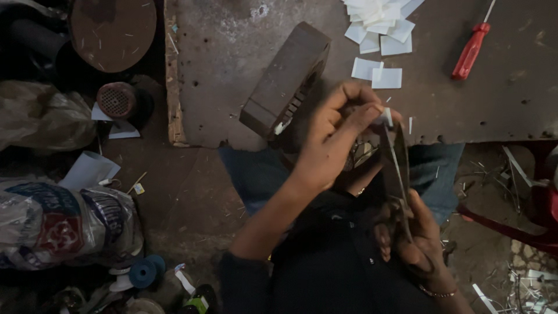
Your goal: The person prepares small white insulation papers and inserts them into the slots of a metal motor stator. They use shears to trim some of the papers before manually sliding them into the stator slots one by one.
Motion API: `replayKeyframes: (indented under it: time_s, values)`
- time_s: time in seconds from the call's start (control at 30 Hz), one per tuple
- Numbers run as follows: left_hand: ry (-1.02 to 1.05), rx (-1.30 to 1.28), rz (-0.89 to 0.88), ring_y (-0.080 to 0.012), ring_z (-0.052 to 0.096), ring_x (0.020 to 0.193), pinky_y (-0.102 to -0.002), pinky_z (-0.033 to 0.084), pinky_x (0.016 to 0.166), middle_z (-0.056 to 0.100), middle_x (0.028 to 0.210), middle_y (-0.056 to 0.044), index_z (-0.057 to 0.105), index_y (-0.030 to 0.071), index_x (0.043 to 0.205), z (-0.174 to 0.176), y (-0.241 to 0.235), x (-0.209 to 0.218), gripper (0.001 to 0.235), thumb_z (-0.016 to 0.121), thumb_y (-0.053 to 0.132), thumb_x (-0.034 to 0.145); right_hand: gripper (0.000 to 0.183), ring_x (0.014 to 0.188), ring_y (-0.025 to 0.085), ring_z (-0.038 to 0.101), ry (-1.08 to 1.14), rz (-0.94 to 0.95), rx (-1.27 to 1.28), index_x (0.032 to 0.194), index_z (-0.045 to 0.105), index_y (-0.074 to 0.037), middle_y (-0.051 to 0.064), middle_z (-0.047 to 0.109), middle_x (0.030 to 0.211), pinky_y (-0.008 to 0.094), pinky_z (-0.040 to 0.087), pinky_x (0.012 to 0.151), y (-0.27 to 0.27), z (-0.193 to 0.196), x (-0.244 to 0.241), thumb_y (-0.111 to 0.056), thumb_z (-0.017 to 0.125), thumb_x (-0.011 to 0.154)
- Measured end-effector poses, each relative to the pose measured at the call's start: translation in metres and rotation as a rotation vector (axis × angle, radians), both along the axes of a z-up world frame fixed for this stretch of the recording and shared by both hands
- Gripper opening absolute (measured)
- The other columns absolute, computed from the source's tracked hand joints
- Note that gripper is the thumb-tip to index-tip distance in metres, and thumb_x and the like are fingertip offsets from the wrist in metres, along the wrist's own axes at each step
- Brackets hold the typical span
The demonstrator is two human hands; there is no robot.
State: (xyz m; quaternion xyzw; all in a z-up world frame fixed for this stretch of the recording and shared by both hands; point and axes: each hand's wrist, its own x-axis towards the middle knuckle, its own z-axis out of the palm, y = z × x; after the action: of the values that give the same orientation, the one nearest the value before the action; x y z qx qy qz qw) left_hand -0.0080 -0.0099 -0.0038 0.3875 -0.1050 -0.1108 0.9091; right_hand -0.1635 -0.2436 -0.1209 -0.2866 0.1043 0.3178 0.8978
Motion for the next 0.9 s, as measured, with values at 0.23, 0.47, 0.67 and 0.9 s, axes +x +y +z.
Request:
replayKeyframes:
  time_s: [0.23, 0.47, 0.67, 0.9]
  values:
    - [0.121, 0.02, -0.064, -0.0214, 0.076, 0.1, -0.038, 0.065, 0.095, 0.077, 0.109, -0.017, 0.072, -0.002, 0.121, -0.005, -0.001, -0.009, 0.015, 0.068, 0.005, 0.108, 0.076, 0.06, 0.028, 0.062, -0.131, -0.029, 0.081, 0.101, 0.059, 0.007, 0.019, 0.061, 0.074, 0.037, 0.054, 0.05, 0.008, 0.006, -0.005, -0.057, 0.022, 0.119]
    - [0.03, 0.114, -0.045, -0.0177, 0.077, 0.095, -0.032, 0.066, 0.088, 0.078, 0.106, -0.015, 0.074, -0.001, 0.115, -0.003, 0.003, -0.008, 0.013, 0.07, 0.004, 0.104, 0.068, 0.054, 0.029, 0.062, -0.039, -0.087, 0.008, 0.102, 0.056, 0.005, 0.019, 0.061, 0.068, 0.037, 0.053, 0.044, 0.002, 0.0, -0.009, -0.054, 0.024, 0.112]
    - [-0.029, 0.199, -0.079, -0.0182, 0.078, 0.096, -0.031, 0.067, 0.088, 0.078, 0.109, -0.015, 0.074, -0.002, 0.117, -0.007, 0.004, -0.006, 0.016, 0.07, 0.005, 0.103, 0.068, 0.064, 0.031, 0.065, -0.049, -0.069, 0.093, 0.105, 0.058, 0.005, 0.021, 0.065, 0.076, 0.038, 0.055, 0.053, 0.006, 0.007, -0.011, -0.058, 0.034, 0.113]
    - [-0.014, 0.223, -0.111, -0.02, 0.078, 0.104, -0.033, 0.068, 0.093, 0.077, 0.112, -0.017, 0.072, -0.002, 0.124, -0.008, 0.009, 0.002, 0.021, 0.067, 0.005, 0.105, 0.097, 0.06, 0.008, 0.071, -0.806, -0.181, -0.935, 0.157, 0.041, -0.002, 0.006, 0.074, 0.083, 0.024, 0.056, 0.05, -0.017, -0.009, -0.015, -0.025, 0.089, 0.075]
